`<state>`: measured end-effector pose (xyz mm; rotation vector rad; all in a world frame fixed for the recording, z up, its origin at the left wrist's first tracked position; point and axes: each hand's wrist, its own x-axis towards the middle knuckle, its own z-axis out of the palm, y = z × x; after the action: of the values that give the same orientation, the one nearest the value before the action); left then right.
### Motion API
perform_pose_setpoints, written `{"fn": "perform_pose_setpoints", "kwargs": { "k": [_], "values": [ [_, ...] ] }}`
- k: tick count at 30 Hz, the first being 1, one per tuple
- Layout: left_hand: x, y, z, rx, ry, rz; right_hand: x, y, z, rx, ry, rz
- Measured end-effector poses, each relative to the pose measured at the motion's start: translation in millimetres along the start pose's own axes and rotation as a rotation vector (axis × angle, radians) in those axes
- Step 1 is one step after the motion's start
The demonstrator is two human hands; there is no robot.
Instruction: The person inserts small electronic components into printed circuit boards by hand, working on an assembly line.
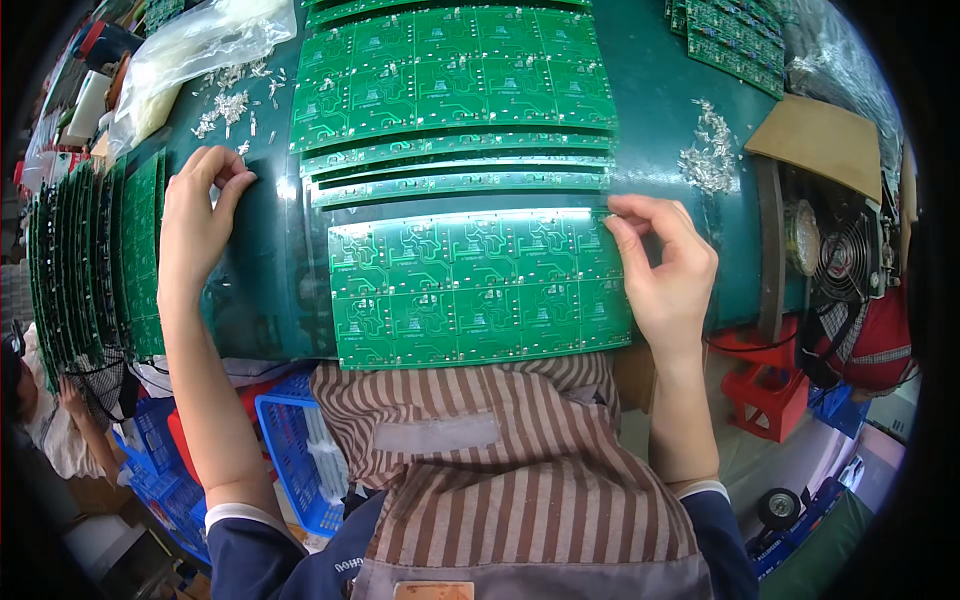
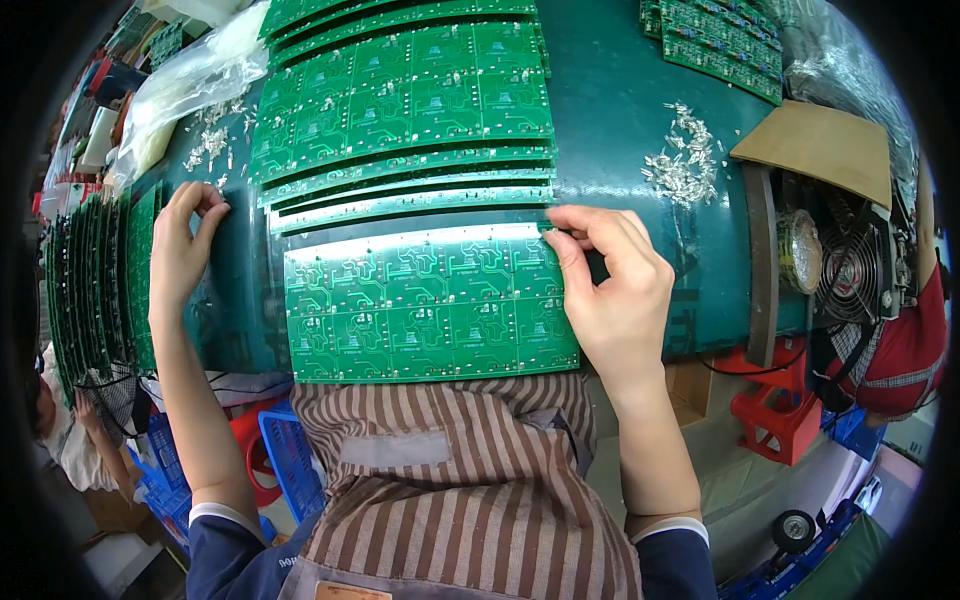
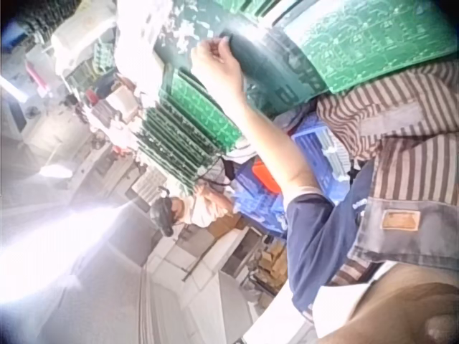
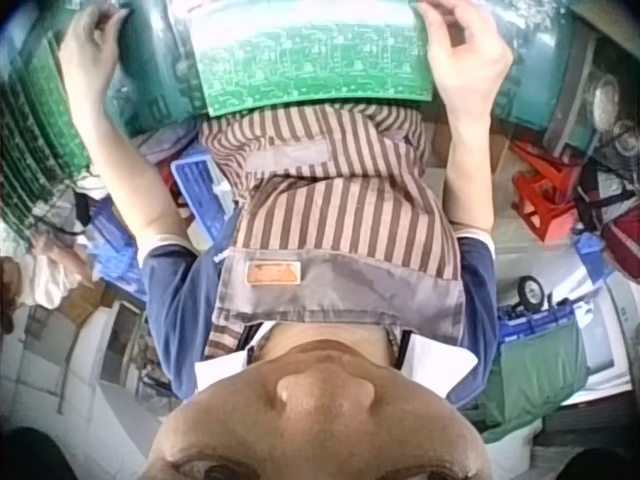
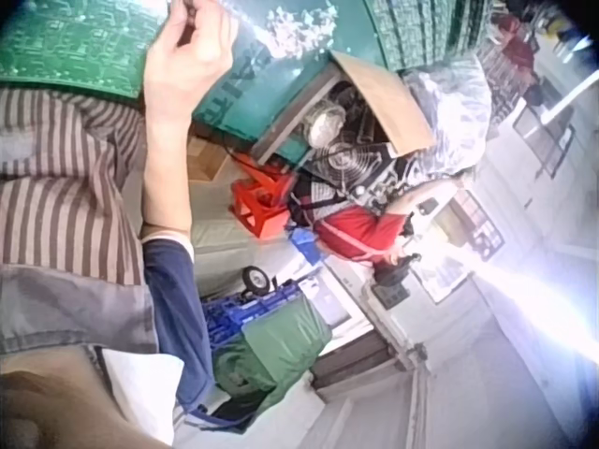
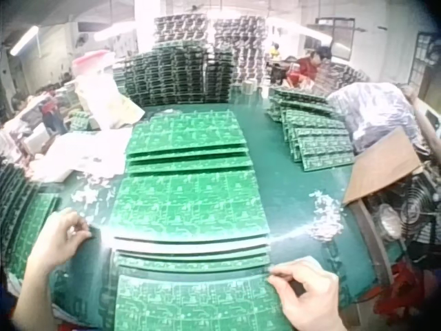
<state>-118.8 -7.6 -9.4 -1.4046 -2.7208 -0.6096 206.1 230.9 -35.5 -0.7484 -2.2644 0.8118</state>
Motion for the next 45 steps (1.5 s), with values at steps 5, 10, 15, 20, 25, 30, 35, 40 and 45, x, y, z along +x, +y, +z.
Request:
{"fn": "perform_pose_setpoints", "kwargs": {
  "k": [5, 10, 15, 20, 25, 30, 35, 40, 45],
  "values": [
    [-19, 14, 0, 0.02, 0.045, -0.045, 5, 8, -10, 0.325, -0.091, 0.156],
    [-32, 26, 7, 0.135, 0.061, 0.107, 33, 35, -45, -0.261, -0.005, 0.188],
    [-40, 30, 14, 0.161, 0.131, 0.116, 47, 56, -44, -0.385, 0.014, 0.051],
    [-43, 32, 20, 0.201, 0.254, 0.104, 44, 56, -37, -0.413, 0.04, -0.047],
    [-56, 62, 14, -0.03, 0.225, -0.017, 36, 51, -38, -0.382, 0.083, 0.014],
    [-72, 134, 19, -0.396, 0.05, 0.065, 34, 52, -39, -0.329, 0.121, 0.058],
    [-73, 159, 48, -0.468, -0.002, 0.114, 16, 37, -31, 0.035, 0.145, 0.132],
    [-67, 166, 53, -0.37, -0.032, 0.135, -12, 3, -15, 0.421, 0.091, 0.186],
    [-66, 167, 53, -0.345, -0.053, 0.11, -27, -11, -5, 0.437, 0.069, 0.181]
  ]
}}
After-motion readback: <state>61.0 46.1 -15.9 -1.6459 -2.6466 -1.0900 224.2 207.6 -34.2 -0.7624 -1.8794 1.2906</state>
